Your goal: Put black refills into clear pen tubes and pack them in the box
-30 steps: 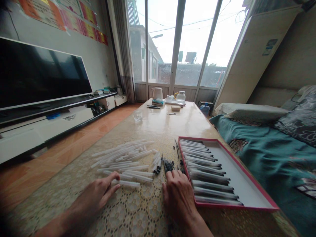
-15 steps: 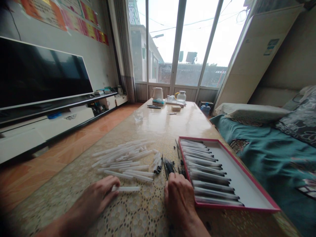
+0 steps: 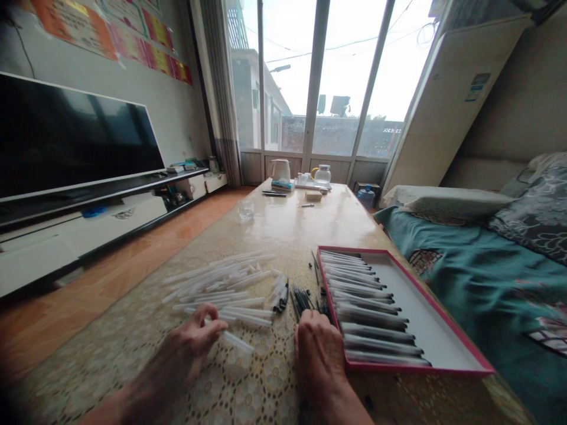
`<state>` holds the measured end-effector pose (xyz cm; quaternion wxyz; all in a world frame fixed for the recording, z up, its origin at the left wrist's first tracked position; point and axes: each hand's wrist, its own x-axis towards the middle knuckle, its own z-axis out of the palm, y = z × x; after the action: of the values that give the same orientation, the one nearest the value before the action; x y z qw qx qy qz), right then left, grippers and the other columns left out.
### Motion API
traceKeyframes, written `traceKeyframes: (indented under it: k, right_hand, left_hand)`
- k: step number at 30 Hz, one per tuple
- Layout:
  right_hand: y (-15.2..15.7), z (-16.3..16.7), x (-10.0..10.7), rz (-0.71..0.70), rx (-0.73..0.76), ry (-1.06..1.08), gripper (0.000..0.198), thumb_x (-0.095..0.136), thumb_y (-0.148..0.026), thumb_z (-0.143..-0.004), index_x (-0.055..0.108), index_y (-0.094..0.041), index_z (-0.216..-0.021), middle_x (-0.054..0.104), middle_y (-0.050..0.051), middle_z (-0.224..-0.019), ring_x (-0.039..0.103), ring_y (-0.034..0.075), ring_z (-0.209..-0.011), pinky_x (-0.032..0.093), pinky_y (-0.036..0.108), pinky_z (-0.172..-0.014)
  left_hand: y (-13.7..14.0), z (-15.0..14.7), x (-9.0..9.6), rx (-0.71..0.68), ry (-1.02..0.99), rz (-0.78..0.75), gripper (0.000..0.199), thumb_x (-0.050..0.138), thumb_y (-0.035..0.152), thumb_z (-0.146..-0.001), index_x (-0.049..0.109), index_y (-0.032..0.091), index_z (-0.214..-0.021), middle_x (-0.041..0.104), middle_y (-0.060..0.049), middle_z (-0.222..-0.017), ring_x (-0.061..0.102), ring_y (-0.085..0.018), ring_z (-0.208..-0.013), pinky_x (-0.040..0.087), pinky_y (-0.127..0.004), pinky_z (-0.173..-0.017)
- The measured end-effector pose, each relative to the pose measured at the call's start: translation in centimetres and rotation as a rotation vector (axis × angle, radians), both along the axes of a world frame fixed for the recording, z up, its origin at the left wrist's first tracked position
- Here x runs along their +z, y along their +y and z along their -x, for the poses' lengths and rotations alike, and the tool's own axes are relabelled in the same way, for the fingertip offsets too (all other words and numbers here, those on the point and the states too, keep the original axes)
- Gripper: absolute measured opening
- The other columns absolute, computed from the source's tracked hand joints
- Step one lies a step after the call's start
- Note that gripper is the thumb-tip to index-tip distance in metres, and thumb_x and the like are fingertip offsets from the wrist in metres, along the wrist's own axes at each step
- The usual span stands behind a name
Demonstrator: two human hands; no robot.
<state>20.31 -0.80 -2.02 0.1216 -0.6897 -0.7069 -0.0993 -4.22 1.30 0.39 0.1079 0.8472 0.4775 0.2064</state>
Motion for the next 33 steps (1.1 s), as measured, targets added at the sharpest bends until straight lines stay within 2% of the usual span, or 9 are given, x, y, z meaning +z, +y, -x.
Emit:
traceKeyframes:
  k: [3, 5, 12, 16, 18, 21, 24, 26, 33]
  right_hand:
    - [-0.1, -0.4, -0.3, 0.002, -0.011, 0.028, 0.01, 0.053, -0.008, -0.076, 0.052, -0.018, -0.074, 0.064, 0.005, -0.07, 0.063, 0.02, -0.067, 0.035, 0.026, -0.054]
    - [-0.2, -1.0, -0.3, -0.026, -0.008, 0.04, 0.009, 0.052, -0.01, -0.077, 0.051, -0.019, -0.074, 0.064, 0.004, -0.069, 0.063, 0.02, -0.066, 0.035, 0.026, -0.053]
    - [-0.8, -1.7, 0.5, -0.066, 0.031, 0.309, 0.013, 0.046, -0.019, -0.085, 0.045, -0.021, -0.071, 0.057, -0.003, -0.056, 0.058, 0.016, -0.049, 0.032, 0.024, -0.046]
    - [-0.7, -1.2, 0.7, -0.106, 0.146, 0.612, 0.011, 0.043, -0.021, -0.086, 0.052, -0.018, -0.091, 0.058, -0.001, -0.064, 0.058, 0.014, -0.055, 0.042, 0.022, -0.054]
    - [-0.7, -0.9, 0.8, -0.15, 0.195, 0.699, 0.02, 0.041, -0.021, -0.088, 0.053, -0.017, -0.103, 0.062, 0.003, -0.075, 0.06, 0.016, -0.068, 0.046, 0.024, -0.063]
    - [-0.9, -0.5, 1.1, -0.185, 0.256, 0.749, 0.02, 0.038, -0.021, -0.089, 0.056, -0.018, -0.096, 0.061, 0.005, -0.086, 0.059, 0.017, -0.08, 0.045, 0.026, -0.07]
    - [-1.4, 0.0, 1.3, -0.206, 0.29, 0.758, 0.017, 0.038, -0.02, -0.088, 0.055, -0.019, -0.087, 0.056, 0.001, -0.074, 0.055, 0.014, -0.065, 0.043, 0.024, -0.06]
    - [-1.7, 0.3, 1.4, -0.243, 0.3, 0.73, 0.015, 0.038, -0.019, -0.087, 0.053, -0.02, -0.083, 0.05, -0.001, -0.068, 0.051, 0.013, -0.058, 0.04, 0.024, -0.055]
    - [-2.0, 0.7, 1.4, -0.305, 0.331, 0.659, 0.014, 0.039, -0.014, -0.083, 0.051, -0.02, -0.081, 0.044, -0.003, -0.064, 0.046, 0.012, -0.052, 0.037, 0.023, -0.052]
  left_hand:
    - [-0.1, 0.0, 0.2, 0.09, -0.145, -0.04, 0.024, 0.044, 0.016, -0.082, 0.064, 0.025, -0.09, 0.06, -0.003, -0.08, 0.06, -0.015, -0.065, 0.045, -0.023, -0.058]
    - [-0.2, -0.5, 0.5, 0.13, -0.291, 0.051, 0.02, 0.047, 0.022, -0.082, 0.063, 0.025, -0.093, 0.061, -0.002, -0.071, 0.06, -0.015, -0.06, 0.046, -0.024, -0.056]
    - [0.1, -3.9, 0.2, 0.204, -1.095, 0.751, 0.022, 0.05, 0.034, -0.08, 0.057, 0.016, -0.09, 0.068, -0.006, -0.075, 0.062, -0.014, -0.055, 0.043, -0.021, -0.042]
    - [0.2, -4.9, -0.5, 0.242, -1.285, 0.713, 0.027, 0.062, 0.033, -0.074, 0.054, 0.017, -0.094, 0.063, 0.003, -0.062, 0.051, -0.007, -0.04, 0.034, -0.015, -0.036]
    - [0.1, -4.9, -0.6, 0.231, -1.293, 0.65, 0.051, 0.067, 0.029, -0.071, 0.044, 0.022, -0.116, 0.065, 0.005, -0.064, 0.054, -0.008, -0.039, 0.036, -0.016, -0.035]
    - [0.3, -4.5, -0.4, 0.281, -1.378, 0.629, 0.075, 0.069, 0.023, -0.07, 0.027, 0.025, -0.132, 0.071, 0.0, -0.074, 0.064, -0.014, -0.053, 0.048, -0.021, -0.043]
    - [0.8, -3.9, -0.4, 0.368, -1.598, 0.753, 0.036, 0.068, 0.011, -0.07, 0.056, 0.014, -0.104, 0.073, -0.006, -0.078, 0.069, -0.017, -0.069, 0.056, -0.024, -0.06]
    - [1.2, -3.5, -0.5, 0.404, -1.71, 0.79, 0.01, 0.063, 0.007, -0.074, 0.061, 0.013, -0.082, 0.073, -0.007, -0.079, 0.07, -0.016, -0.074, 0.057, -0.023, -0.066]
    - [1.5, -3.1, -0.7, 0.446, -1.807, 0.728, 0.017, 0.05, 0.002, -0.082, 0.061, 0.012, -0.075, 0.073, -0.007, -0.077, 0.07, -0.013, -0.066, 0.059, -0.021, -0.061]
